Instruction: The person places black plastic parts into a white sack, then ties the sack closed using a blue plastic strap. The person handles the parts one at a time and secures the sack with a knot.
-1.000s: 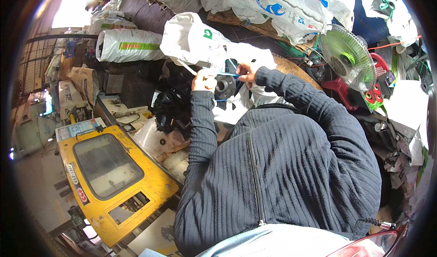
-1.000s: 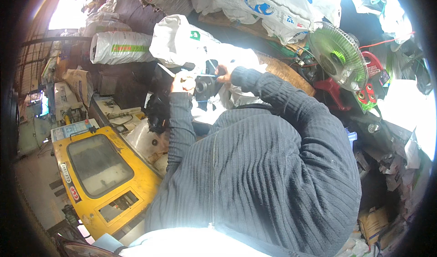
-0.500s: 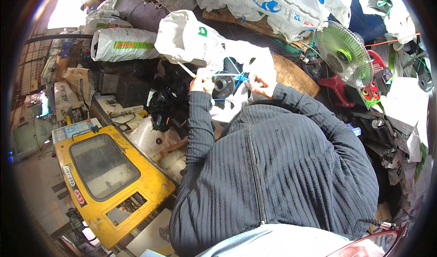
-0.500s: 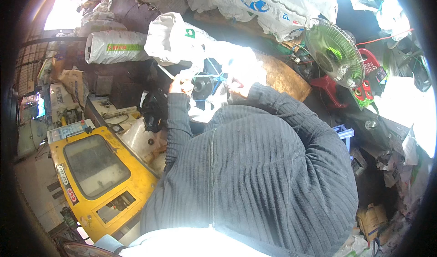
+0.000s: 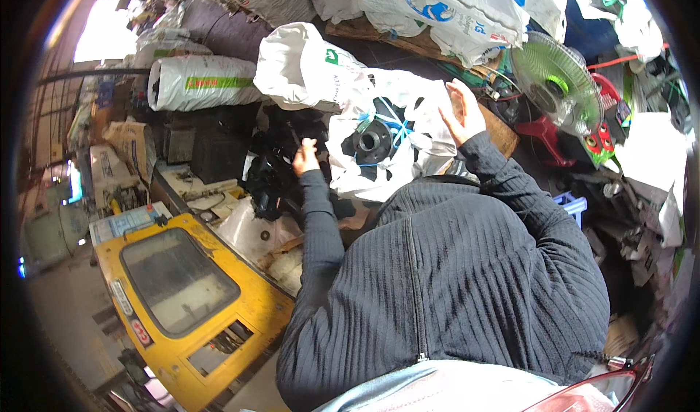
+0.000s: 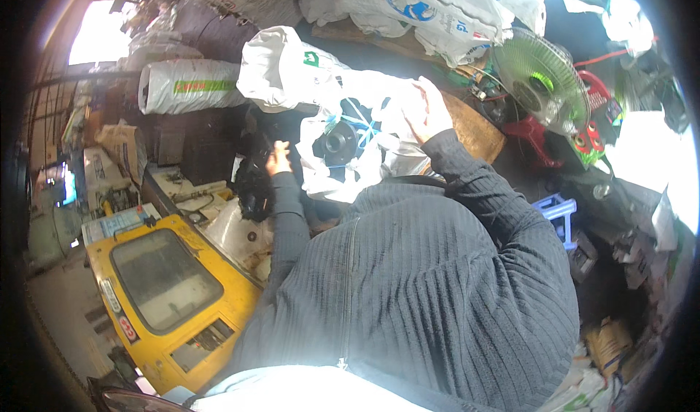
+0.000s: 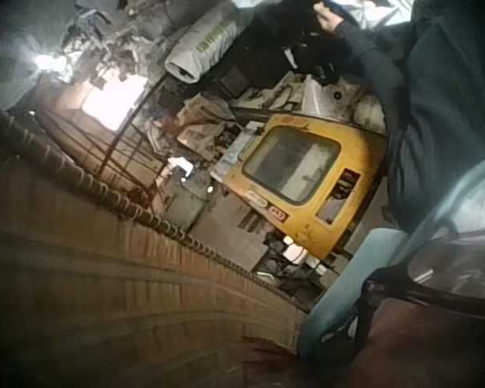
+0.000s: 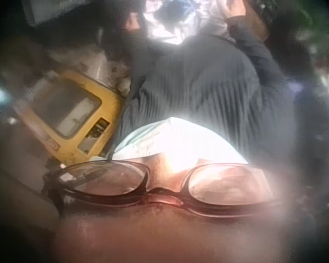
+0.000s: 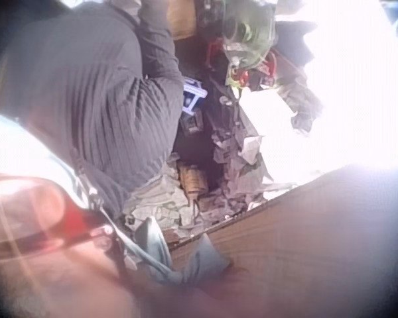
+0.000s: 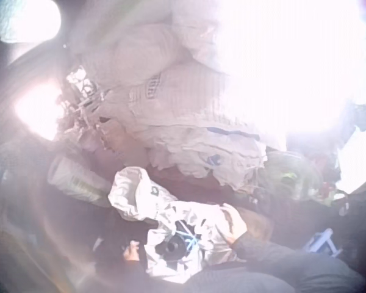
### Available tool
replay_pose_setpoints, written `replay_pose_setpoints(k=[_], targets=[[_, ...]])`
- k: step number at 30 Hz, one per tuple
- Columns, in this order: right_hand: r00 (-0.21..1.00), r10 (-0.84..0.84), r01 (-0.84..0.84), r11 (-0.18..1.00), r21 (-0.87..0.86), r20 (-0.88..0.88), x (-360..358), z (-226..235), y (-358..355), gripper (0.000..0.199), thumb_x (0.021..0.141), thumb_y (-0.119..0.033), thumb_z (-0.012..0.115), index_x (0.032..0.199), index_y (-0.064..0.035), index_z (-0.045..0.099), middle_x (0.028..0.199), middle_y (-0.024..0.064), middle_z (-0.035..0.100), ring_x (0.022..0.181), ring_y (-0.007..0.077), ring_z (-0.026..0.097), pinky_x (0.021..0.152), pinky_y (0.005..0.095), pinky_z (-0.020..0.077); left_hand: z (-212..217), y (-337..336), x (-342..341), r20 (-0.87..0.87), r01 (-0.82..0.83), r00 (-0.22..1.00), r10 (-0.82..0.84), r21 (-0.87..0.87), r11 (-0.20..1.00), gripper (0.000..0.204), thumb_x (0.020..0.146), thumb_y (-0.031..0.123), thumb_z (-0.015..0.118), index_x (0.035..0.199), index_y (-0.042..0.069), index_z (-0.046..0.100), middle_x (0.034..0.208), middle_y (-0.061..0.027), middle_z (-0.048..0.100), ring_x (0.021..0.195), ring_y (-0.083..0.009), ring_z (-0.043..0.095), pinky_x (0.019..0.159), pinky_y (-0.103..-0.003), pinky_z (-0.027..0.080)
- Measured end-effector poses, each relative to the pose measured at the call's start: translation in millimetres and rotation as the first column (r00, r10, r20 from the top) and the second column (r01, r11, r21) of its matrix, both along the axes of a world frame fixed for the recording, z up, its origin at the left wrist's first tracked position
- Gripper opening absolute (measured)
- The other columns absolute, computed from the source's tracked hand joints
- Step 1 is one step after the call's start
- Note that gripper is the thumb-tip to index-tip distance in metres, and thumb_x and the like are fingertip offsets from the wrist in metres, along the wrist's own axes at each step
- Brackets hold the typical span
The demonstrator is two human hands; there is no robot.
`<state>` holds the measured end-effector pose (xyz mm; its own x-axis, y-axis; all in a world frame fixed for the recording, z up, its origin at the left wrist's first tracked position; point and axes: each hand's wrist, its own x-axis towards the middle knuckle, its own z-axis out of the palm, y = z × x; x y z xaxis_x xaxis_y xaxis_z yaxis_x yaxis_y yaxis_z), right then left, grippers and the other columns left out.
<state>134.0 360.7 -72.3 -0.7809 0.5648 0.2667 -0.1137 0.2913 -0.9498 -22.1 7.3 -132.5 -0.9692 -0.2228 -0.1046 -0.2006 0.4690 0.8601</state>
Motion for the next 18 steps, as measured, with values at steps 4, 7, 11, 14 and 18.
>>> replay_pose_setpoints(k=[4,7,11,14,18], targets=[[0.958,-0.178,0.031,0.846,0.533,0.226,3.5,-31.0,-37.8,0.066,0.071,-0.027,0.066,0.128,-0.0063,0.039,0.128,0.02,0.042,0.119,0.0396,0.038,0.099,0.0441,0.0325,-21.8,41.1,10.5,-0.055,0.304,0.925,-0.375,-0.485,0.82,0.042,0.079,0.039,0.059,0.107,0.007,0.061,0.095,-0.0128,0.057,0.083,-0.026,0.058,0.071,-0.037,0.047],[0.926,-0.308,0.105,0.763,0.638,0.216,5.4,-14.6,-47.6,0.059,0.07,-0.029,0.064,0.123,-0.0084,0.046,0.123,0.021,0.045,0.113,0.04,0.044,0.092,0.0442,0.0397,-14.1,48.2,16.4,0.028,0.359,0.925,-0.379,-0.396,0.845,0.044,0.081,0.044,0.054,0.108,0.009,0.06,0.1,-0.0143,0.057,0.093,-0.0292,0.057,0.081,-0.037,0.045],[0.942,-0.278,0.333,0.715,0.614,-0.187,-7.1,-42.5,-22.7,0.048,0.066,-0.026,0.062,0.112,-0.0107,0.056,0.107,0.0159,0.056,0.085,0.0347,0.059,0.068,0.0382,0.0508,-34.8,67.4,-12.9,0.027,0.282,0.954,-0.299,-0.424,0.861,0.034,0.074,0.033,0.065,0.096,0.007,0.061,0.083,-0.0132,0.058,0.086,-0.0263,0.059,0.077,-0.035,0.048],[0.943,-0.332,0.295,0.838,0.459,0.0,-14.7,19.1,-1.5,0.027,0.079,-0.028,0.053,0.1,-0.0127,0.06,0.101,0.0113,0.058,0.087,0.0287,0.056,0.072,0.0379,0.0478,-39.6,82.9,-49.1,0.07,0.361,0.925,-0.374,-0.472,0.804,0.033,0.076,0.033,0.063,0.097,0.008,0.061,0.081,-0.0118,0.057,0.08,-0.0247,0.057,0.072,-0.034,0.046],[0.957,-0.284,0.262,0.932,0.252,0.054,1.1,53.0,17.2,0.024,0.076,-0.03,0.053,0.091,-0.0161,0.066,0.084,0.0109,0.064,0.079,0.0295,0.06,0.069,0.0372,0.048,-34.6,87.8,-74.2,0.086,0.414,0.892,-0.444,-0.549,0.726,0.032,0.078,0.033,0.061,0.098,0.009,0.061,0.079,-0.01,0.057,0.073,-0.0226,0.054,0.065,-0.032,0.044]])
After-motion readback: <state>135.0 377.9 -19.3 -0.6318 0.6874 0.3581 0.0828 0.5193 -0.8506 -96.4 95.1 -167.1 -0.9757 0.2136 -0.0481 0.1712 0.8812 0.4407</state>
